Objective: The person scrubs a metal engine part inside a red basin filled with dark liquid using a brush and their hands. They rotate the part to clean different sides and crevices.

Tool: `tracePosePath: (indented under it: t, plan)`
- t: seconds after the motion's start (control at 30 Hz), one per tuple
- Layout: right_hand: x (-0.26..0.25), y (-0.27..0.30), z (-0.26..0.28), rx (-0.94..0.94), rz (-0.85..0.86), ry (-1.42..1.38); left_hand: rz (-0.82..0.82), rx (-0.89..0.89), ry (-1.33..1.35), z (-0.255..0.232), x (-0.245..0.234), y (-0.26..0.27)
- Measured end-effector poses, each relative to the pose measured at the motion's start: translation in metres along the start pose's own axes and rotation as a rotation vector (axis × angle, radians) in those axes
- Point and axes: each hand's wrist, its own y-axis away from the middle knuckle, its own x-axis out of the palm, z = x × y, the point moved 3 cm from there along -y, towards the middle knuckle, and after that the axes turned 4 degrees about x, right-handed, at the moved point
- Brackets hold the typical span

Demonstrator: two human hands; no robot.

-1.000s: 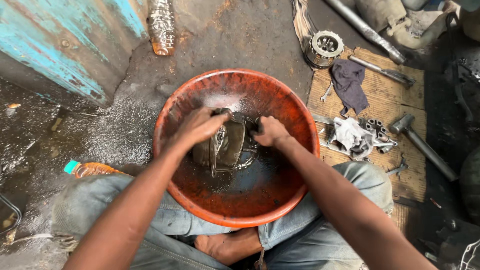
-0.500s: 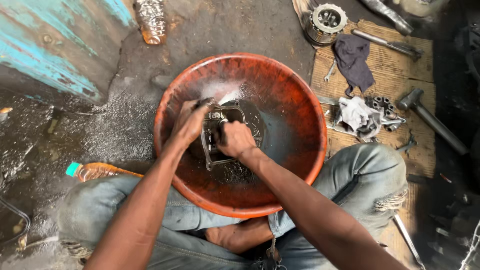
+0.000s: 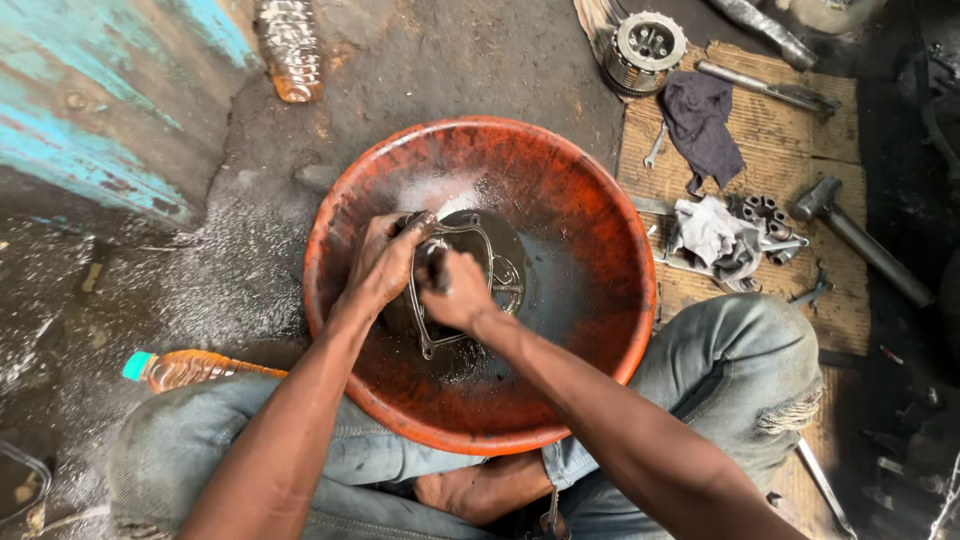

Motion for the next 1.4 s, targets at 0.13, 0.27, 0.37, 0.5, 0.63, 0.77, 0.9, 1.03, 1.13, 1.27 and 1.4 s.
tracePosePath:
  t: [0.13,0.27,0.37,0.5,0.63,0.77,0.9,1.03,1.13,1.27,1.4]
  plan:
    - [0.000,0.002,-0.006,-0.011,0.031,0.130,-0.035,0.014,0.066,-0.003,0.001,0.008]
    - [-0.007,-0.004,-0.010,0.076,0.051,0.152,-0.055,0.022,-0.008,-0.014,0.003,0.008]
    - [-0.004,0.000,-0.012,0.003,0.056,0.062,-0.040,0.065,0.024,-0.012,0.006,0.009]
    - [-0.002,0.002,-0.007,0.064,0.058,0.178,-0.060,0.022,-0.008,-0.011,0.003,0.012]
    - [0.001,-0.003,-0.006,0.068,0.102,-0.164,-0.020,0.038,0.032,-0.008,0.003,0.008]
    - [0.005,-0.001,-0.010,0.039,0.027,0.071,-0.020,-0.018,0.139,-0.002,-0.003,0.012]
    - [0.003,-0.007,-0.008,0.076,-0.066,0.123,-0.057,0.000,0.013,-0.006,-0.006,0.009]
    - [0.003,0.003,-0.007,0.027,-0.053,-0.026,-0.018,0.084,0.121,-0.002,0.004,0.007]
    - [-0.003,0.005,-0.001,-0.010,-0.008,0.073,-0.017,0.033,0.165,0.007,0.009,0.007]
    - [-0.013,0.008,0.005,0.057,-0.057,0.173,-0.004,0.086,0.204,0.012,0.011,0.004]
    - [-0.008,0.012,0.004,0.120,-0.059,0.206,-0.031,0.076,0.155,0.010,0.005,0.007]
